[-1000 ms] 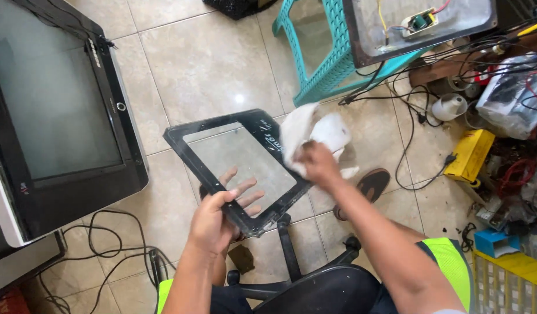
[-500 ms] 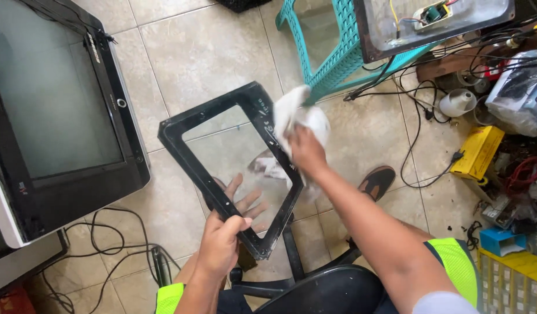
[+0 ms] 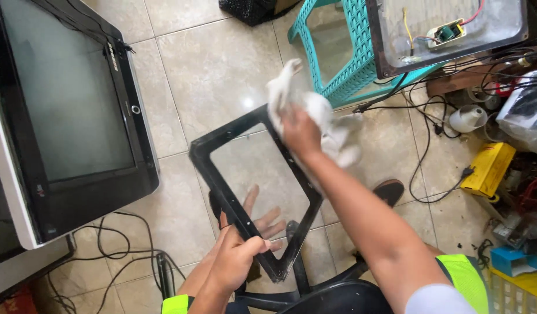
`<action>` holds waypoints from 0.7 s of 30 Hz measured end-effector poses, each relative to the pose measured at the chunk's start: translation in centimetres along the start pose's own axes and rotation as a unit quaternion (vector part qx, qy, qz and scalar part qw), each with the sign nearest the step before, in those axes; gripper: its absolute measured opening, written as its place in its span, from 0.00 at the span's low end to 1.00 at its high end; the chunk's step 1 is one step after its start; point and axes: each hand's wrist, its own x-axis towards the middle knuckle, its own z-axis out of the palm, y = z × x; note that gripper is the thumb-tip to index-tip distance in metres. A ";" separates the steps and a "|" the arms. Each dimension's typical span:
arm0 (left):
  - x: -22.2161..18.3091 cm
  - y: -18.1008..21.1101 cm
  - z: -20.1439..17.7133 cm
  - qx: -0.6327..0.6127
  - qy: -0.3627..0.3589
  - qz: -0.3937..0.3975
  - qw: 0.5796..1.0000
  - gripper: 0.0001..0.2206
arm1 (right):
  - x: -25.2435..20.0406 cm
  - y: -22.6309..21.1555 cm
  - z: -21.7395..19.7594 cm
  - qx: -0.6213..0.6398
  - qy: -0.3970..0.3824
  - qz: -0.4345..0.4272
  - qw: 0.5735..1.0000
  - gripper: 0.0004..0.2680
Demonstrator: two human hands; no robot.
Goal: Cleaning a glass cover and assembling a LED floodlight using a power drill on a repair bench.
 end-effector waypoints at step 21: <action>0.9 1.8 -0.5 0.091 0.000 -0.083 0.992 0.44 | -8.4 -13.5 -0.2 0.061 -0.034 -0.202 0.977 0.14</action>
